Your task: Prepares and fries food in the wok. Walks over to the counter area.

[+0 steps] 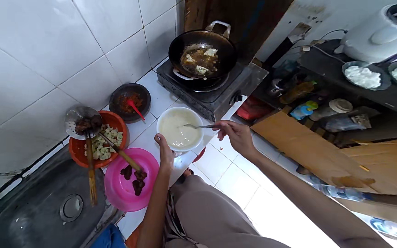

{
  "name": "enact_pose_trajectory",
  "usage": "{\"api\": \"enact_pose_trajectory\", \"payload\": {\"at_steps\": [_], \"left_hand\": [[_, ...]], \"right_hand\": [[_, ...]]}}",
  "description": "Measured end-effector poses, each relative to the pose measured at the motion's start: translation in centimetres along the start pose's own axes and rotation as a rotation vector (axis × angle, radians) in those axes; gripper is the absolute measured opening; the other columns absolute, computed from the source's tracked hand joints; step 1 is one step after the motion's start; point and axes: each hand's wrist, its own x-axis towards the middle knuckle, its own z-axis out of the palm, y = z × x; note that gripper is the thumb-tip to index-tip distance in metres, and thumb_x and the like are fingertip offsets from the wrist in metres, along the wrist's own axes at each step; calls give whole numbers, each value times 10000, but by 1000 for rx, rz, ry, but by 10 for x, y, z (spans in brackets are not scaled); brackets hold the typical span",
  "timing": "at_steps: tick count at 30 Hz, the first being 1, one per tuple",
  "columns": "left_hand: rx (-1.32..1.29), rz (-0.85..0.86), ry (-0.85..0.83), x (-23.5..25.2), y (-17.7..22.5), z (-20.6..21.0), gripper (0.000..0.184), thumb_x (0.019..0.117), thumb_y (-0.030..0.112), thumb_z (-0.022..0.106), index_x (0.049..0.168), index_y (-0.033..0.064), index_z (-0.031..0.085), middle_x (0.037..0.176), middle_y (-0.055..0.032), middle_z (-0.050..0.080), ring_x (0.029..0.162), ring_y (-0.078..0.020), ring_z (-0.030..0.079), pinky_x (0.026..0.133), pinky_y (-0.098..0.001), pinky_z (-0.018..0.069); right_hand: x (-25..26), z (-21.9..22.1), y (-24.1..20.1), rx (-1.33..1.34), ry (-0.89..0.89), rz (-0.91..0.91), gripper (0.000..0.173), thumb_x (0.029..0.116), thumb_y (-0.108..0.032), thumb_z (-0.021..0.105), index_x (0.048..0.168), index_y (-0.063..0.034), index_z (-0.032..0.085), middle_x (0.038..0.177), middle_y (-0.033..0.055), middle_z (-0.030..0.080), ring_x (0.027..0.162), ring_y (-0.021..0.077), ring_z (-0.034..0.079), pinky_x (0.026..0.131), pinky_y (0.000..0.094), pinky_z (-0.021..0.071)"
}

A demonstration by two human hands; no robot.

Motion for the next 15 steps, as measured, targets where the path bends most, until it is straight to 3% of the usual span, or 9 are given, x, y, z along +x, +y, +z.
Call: {"api": "enact_pose_trajectory", "payload": {"at_steps": [8,12,15], "left_hand": [[47,43,-67,-11,-2,-1,585,1118,394,81,1607,76,34,1620,-232,224,1441,-252,378,1141,-398,387],[49,48,-74,-18,2,-2,581,1117,385,72,1608,79,21,1619,-233,228,1436,-251,385,1135,-395,391],[39,47,-76,-21,3,-3,582,1117,396,81,1603,80,33,1604,-233,254,1413,-253,414,1115,-399,416]], "right_hand": [[-14,24,-38,261,111,457,300,1099,-76,386,1038,20,664,732,-25,741,560,30,671,555,197,574],[-15,25,-46,331,174,475,308,1102,-73,377,1021,14,661,713,-22,738,556,38,675,554,198,577],[-17,25,-51,311,188,374,300,1093,-59,373,1031,6,660,731,-36,747,566,30,682,565,193,585]]}}
